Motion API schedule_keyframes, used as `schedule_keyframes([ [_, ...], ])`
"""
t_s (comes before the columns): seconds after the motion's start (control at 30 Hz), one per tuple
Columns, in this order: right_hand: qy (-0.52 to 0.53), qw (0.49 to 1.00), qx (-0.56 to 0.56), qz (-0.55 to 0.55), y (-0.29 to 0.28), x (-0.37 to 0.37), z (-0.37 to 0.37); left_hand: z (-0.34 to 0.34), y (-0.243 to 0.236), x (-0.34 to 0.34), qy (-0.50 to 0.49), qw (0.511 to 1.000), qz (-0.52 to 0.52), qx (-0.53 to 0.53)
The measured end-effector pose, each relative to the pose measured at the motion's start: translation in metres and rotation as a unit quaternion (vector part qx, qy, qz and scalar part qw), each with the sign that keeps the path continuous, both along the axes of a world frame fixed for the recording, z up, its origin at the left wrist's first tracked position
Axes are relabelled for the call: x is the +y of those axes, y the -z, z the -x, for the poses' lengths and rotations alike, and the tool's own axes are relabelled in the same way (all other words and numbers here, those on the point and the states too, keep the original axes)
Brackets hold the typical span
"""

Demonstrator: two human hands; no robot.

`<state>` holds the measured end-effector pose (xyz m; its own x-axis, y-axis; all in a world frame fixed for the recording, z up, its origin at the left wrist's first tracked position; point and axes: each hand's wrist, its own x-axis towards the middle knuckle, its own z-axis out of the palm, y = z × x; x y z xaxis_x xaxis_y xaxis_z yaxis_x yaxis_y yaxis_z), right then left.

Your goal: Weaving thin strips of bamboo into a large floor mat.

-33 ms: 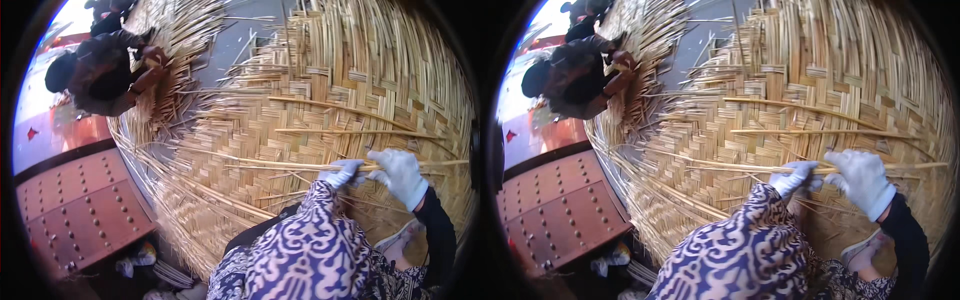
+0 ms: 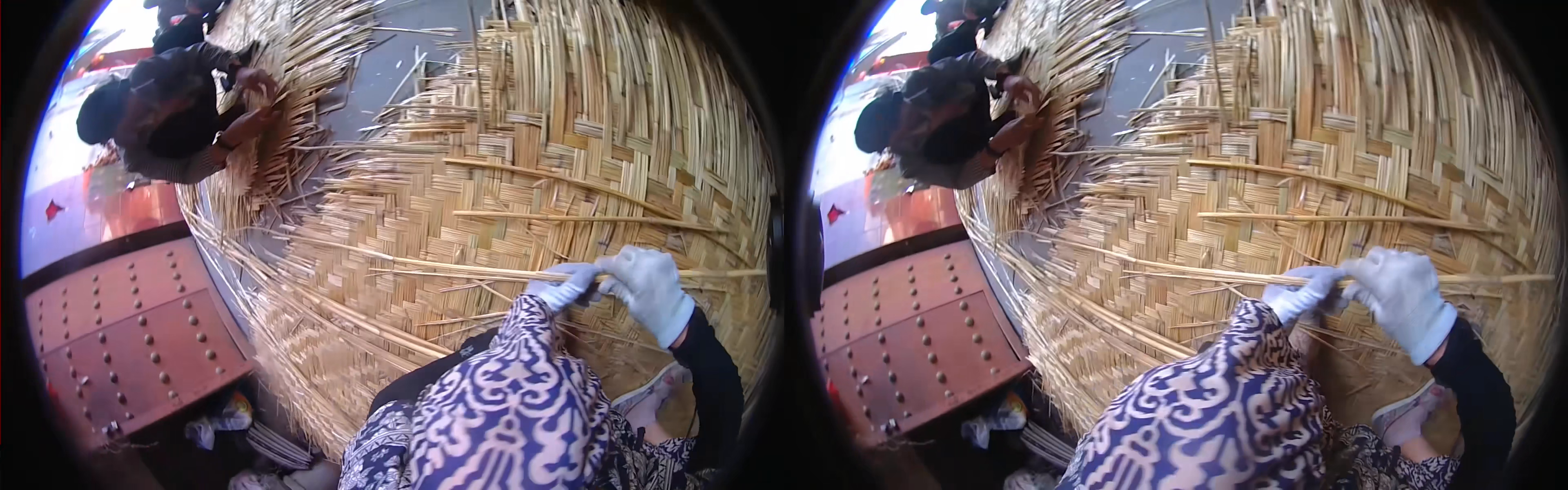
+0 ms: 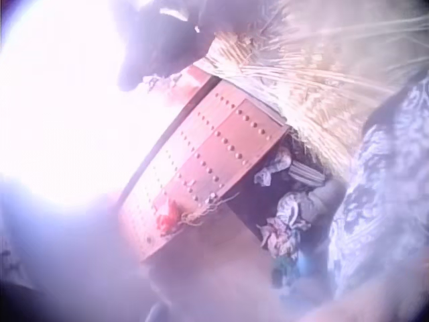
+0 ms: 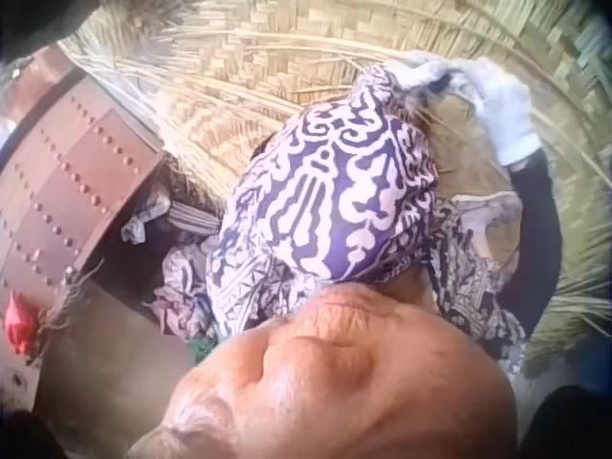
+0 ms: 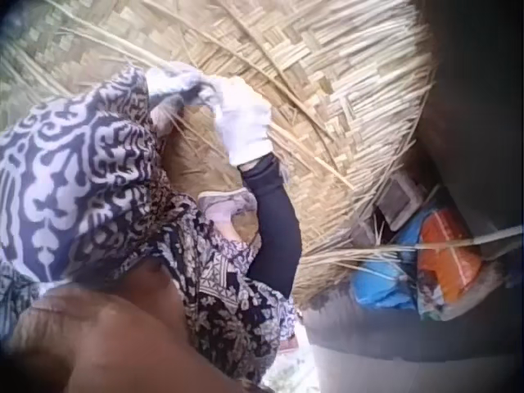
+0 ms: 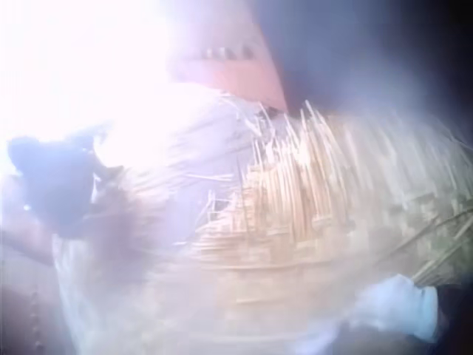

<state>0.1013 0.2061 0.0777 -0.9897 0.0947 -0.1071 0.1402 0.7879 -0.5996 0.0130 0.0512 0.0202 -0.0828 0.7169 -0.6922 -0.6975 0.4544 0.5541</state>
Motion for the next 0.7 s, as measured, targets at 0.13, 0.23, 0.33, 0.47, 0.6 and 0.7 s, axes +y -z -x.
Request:
schedule_keyframes([
  [0.13, -0.048, 0.998, 0.042, 0.026, 0.001, -0.003, 0.017, 0.012, -0.041, -0.014, -0.138, 0.988, 0.042, 0.056],
  [0.23, -0.090, 0.994, 0.053, 0.035, 0.001, -0.017, 0.026, 0.013, -0.015, -0.054, -0.331, 0.943, -0.009, 0.023],
  [0.33, -0.078, 0.992, -0.061, 0.077, 0.007, -0.023, 0.029, 0.035, -0.021, -0.083, -0.444, 0.891, 0.029, 0.089],
  [0.47, -0.072, 0.984, -0.154, 0.056, 0.012, -0.020, 0.032, 0.061, -0.012, -0.151, -0.483, 0.857, 0.042, 0.172],
  [0.6, -0.077, 0.985, -0.140, 0.065, 0.019, -0.027, 0.042, 0.060, -0.008, -0.238, -0.200, 0.311, 0.539, 0.756],
  [0.7, -0.082, 0.985, -0.130, 0.076, 0.023, -0.027, 0.051, 0.050, 0.010, -0.282, -0.246, 0.468, 0.635, 0.563],
])
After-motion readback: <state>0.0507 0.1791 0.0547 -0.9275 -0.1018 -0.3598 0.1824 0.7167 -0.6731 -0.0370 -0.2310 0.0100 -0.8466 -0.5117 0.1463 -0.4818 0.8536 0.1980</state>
